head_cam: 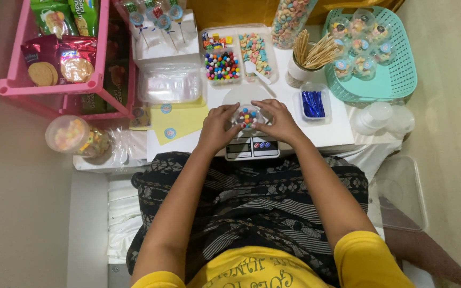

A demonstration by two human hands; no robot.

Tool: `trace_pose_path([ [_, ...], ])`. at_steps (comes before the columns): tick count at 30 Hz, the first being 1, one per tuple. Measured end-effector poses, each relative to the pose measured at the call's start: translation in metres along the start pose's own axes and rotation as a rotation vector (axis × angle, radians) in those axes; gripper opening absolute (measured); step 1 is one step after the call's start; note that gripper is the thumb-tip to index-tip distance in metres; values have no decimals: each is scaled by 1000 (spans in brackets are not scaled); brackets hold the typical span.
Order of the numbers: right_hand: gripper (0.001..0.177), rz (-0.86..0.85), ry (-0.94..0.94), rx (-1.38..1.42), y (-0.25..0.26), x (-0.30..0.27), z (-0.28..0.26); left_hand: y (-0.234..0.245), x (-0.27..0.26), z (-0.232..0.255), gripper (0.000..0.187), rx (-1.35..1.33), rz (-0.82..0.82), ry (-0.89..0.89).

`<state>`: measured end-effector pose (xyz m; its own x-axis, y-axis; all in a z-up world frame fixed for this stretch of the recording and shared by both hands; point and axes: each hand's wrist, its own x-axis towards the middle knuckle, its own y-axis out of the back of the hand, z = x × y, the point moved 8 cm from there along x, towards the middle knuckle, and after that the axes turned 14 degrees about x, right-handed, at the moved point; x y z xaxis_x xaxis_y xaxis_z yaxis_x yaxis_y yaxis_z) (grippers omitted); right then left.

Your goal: Portioning small candies into a container on a digital scale for packaging using a spoon and fingers.

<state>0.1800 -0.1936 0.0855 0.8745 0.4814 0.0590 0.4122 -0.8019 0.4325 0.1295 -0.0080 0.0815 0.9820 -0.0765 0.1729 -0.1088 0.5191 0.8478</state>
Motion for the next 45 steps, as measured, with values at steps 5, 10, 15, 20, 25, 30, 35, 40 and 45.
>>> trace_pose_path([
  [5, 68, -57, -23, -96, -2, 4, 5, 5, 4, 5, 61, 167, -72, -55],
  [10, 68, -91, -27, -207, -1, 5, -9, 9, 10, 9, 61, 296, -124, -78],
  [15, 70, -108, -56, -298, -2, 7, -10, 5, 13, 9, 61, 357, -153, -80],
  [20, 69, -97, -87, -199, -2, 4, 7, -5, 10, 4, 63, 237, -163, -40],
  [25, 71, -55, -66, -46, 7, -2, 12, -9, 1, -2, 69, 11, -160, 33],
  [30, 71, -70, -65, -130, 5, -2, 26, -14, -2, -10, 66, 0, -117, 35],
  [35, 69, -43, -109, -128, 5, -6, 14, -19, 3, -14, 65, 95, -90, 32],
  [40, 70, -42, -116, -143, 2, -5, 18, -28, -1, -16, 67, 117, -82, 54],
  [45, 76, 82, -76, 79, 4, -13, 15, -5, -19, -12, 70, -81, 3, 170],
])
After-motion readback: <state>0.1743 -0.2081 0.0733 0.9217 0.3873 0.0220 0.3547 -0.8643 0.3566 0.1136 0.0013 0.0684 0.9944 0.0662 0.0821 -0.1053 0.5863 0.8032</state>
